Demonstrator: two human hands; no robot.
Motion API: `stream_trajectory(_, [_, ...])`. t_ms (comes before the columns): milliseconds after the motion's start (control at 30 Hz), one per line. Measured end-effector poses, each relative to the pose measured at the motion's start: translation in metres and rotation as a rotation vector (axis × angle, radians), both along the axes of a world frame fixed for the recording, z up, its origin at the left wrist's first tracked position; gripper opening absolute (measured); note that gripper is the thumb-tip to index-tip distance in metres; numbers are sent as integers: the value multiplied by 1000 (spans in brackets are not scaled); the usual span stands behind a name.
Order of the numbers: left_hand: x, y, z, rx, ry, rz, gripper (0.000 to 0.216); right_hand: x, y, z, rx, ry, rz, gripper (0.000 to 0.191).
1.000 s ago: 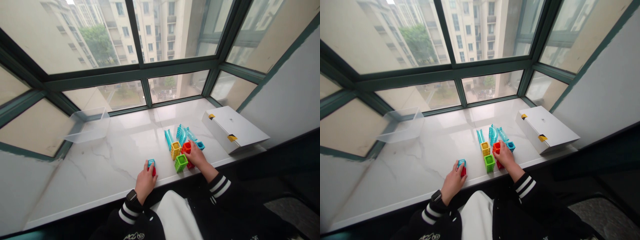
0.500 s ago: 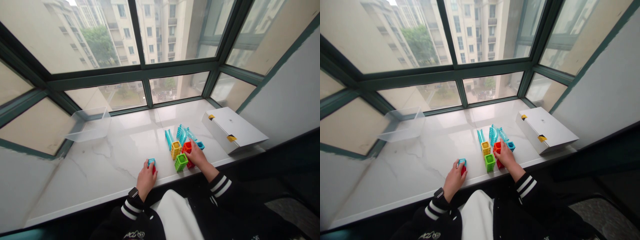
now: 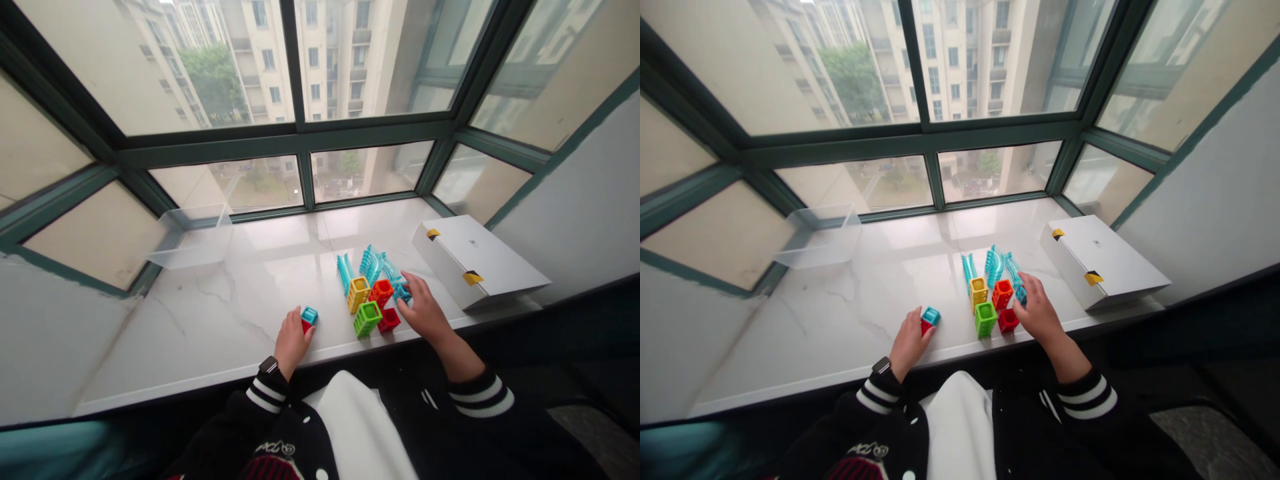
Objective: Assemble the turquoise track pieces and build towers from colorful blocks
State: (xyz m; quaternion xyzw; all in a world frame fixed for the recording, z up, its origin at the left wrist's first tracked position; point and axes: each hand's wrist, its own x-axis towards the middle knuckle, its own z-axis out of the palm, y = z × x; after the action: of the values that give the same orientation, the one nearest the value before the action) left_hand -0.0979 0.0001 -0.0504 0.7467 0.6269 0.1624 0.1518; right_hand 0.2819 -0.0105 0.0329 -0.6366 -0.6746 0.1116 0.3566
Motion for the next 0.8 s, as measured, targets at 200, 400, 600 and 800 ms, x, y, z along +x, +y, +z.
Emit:
stream_trajectory(200, [-8,2,2,-78,15,-12,37,-16,-9,23,182,76,11,52])
stream_trajectory(400, [-23,-2,14,11,-169,-1,36,-57,-18,45,353,124,113,38])
stream_trajectory(600, [-19,-18,71,151,-413,-189,39,-118,-27,60,316,106,460,51])
stream_trajectory(800, [-12,-39,106,220,-441,-332,47,-151,-17,55,93,8,601,61])
